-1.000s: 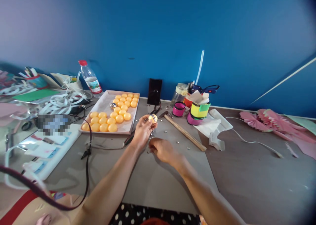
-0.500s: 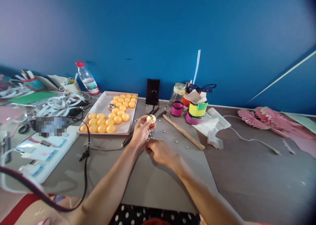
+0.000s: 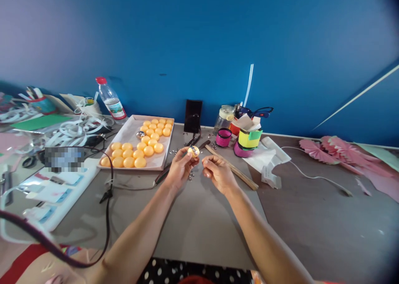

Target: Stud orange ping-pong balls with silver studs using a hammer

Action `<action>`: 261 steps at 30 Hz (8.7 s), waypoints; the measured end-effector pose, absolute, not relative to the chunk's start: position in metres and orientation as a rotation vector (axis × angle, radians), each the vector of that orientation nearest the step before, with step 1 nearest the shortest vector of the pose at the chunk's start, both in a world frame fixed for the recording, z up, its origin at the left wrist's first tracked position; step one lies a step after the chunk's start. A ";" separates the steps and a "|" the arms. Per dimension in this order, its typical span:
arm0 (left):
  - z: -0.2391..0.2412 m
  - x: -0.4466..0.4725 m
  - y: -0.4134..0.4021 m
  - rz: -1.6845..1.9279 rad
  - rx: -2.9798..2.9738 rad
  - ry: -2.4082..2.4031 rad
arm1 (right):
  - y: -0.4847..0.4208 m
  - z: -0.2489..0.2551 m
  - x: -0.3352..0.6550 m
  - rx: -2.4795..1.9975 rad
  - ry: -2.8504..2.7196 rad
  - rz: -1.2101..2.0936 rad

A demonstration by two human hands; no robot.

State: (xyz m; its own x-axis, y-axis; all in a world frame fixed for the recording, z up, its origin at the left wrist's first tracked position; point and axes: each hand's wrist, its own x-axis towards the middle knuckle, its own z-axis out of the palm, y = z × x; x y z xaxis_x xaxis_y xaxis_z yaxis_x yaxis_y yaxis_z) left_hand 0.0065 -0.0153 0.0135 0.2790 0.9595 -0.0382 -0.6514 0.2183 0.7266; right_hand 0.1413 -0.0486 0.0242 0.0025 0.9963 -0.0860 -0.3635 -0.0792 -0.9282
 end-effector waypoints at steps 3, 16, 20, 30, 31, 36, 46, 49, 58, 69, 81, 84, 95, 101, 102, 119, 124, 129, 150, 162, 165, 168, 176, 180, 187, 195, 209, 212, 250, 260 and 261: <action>0.014 0.007 -0.017 1.146 0.651 0.534 | -0.048 0.027 0.144 -0.921 -0.809 1.467; 0.008 0.012 -0.019 1.126 0.615 0.515 | -0.048 0.018 0.139 -1.096 -0.913 1.209; 0.008 0.014 -0.021 1.122 0.638 0.520 | -0.047 0.011 0.138 -1.183 -1.036 1.097; 0.010 0.015 -0.022 1.138 0.697 0.486 | -0.047 0.007 0.136 -1.060 -0.980 1.159; 0.010 0.015 -0.022 1.139 0.698 0.489 | -0.047 0.007 0.137 -1.052 -0.979 1.163; 0.005 0.015 -0.021 1.157 0.729 0.490 | -0.047 0.006 0.137 -1.082 -0.977 1.159; 0.005 0.018 -0.023 1.201 0.847 0.560 | -0.050 0.012 0.128 -1.070 -0.805 1.179; 0.006 0.020 -0.025 1.200 0.893 0.565 | -0.050 0.012 0.126 -1.058 -0.766 1.189; 0.012 0.009 -0.018 1.222 0.659 0.542 | -0.050 0.010 0.135 -1.256 -1.197 1.011; 0.017 0.001 -0.011 1.282 0.629 0.551 | -0.060 0.001 0.125 -1.596 -2.230 0.565; 0.016 0.002 -0.013 1.256 0.615 0.526 | -0.048 -0.003 0.132 -1.280 -1.244 0.975; 0.016 0.003 -0.014 1.218 0.616 0.523 | -0.046 0.004 0.135 -1.118 -1.020 1.133; 0.013 0.006 -0.017 1.132 0.583 0.512 | -0.046 0.019 0.140 -0.855 -0.717 1.441; 0.013 0.006 -0.018 1.118 0.593 0.526 | -0.045 0.020 0.142 -0.849 -0.687 1.474; 0.013 0.007 -0.018 1.117 0.592 0.525 | -0.045 0.020 0.142 -0.844 -0.685 1.470; 0.007 0.013 -0.020 1.113 0.607 0.521 | -0.044 0.012 0.136 -1.059 -0.877 1.197; 0.005 0.014 -0.020 1.123 0.609 0.517 | -0.043 0.011 0.136 -1.075 -0.891 1.169; 0.007 0.016 -0.022 1.133 0.631 0.522 | -0.043 0.006 0.137 -1.062 -0.914 1.162; 0.002 0.022 -0.026 1.177 0.634 0.534 | -0.041 0.004 0.132 -1.066 -0.836 1.134; 0.011 0.008 -0.017 1.171 0.554 0.587 | -0.048 0.000 0.145 -1.481 -1.730 0.648; 0.013 0.007 -0.016 1.196 0.591 0.574 | -0.052 0.001 0.139 -1.621 -1.989 0.480; 0.013 0.006 -0.015 1.230 0.611 0.556 | -0.052 0.001 0.133 -1.707 -2.186 0.368; 0.015 0.004 -0.015 1.206 0.612 0.520 | -0.049 -0.006 0.129 -1.665 -2.258 0.327; 0.016 0.002 -0.015 1.177 0.587 0.517 | -0.050 -0.009 0.130 -1.682 -2.170 0.345; 0.009 -0.001 -0.009 1.193 0.570 0.502 | -0.044 -0.008 0.145 -1.679 -1.973 0.218; 0.005 0.001 -0.007 1.181 0.571 0.552 | -0.033 -0.005 0.190 -2.252 -1.616 -0.050; 0.000 -0.006 0.000 1.263 0.482 0.394 | -0.039 0.003 0.183 -1.483 -1.584 -0.378; -0.002 -0.008 0.004 1.315 0.447 0.398 | -0.044 0.005 0.178 -1.448 -1.719 -0.259; 0.002 -0.013 0.006 1.349 0.327 0.451 | -0.051 0.005 0.165 -1.510 -1.874 -0.258; 0.005 -0.013 0.003 1.303 0.319 0.431 | -0.051 0.010 0.166 -1.447 -1.854 -0.255; 0.005 -0.013 0.004 1.301 0.321 0.422 | -0.051 0.010 0.167 -1.430 -1.818 -0.250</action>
State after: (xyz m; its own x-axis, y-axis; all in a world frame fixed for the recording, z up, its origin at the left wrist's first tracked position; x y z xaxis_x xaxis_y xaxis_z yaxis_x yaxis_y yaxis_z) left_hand -0.0129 0.0035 0.0048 0.2090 0.9706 -0.1196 -0.8562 0.2407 0.4572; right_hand 0.1668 -0.0511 0.0103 -0.0491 0.7312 0.6804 0.8879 0.3439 -0.3056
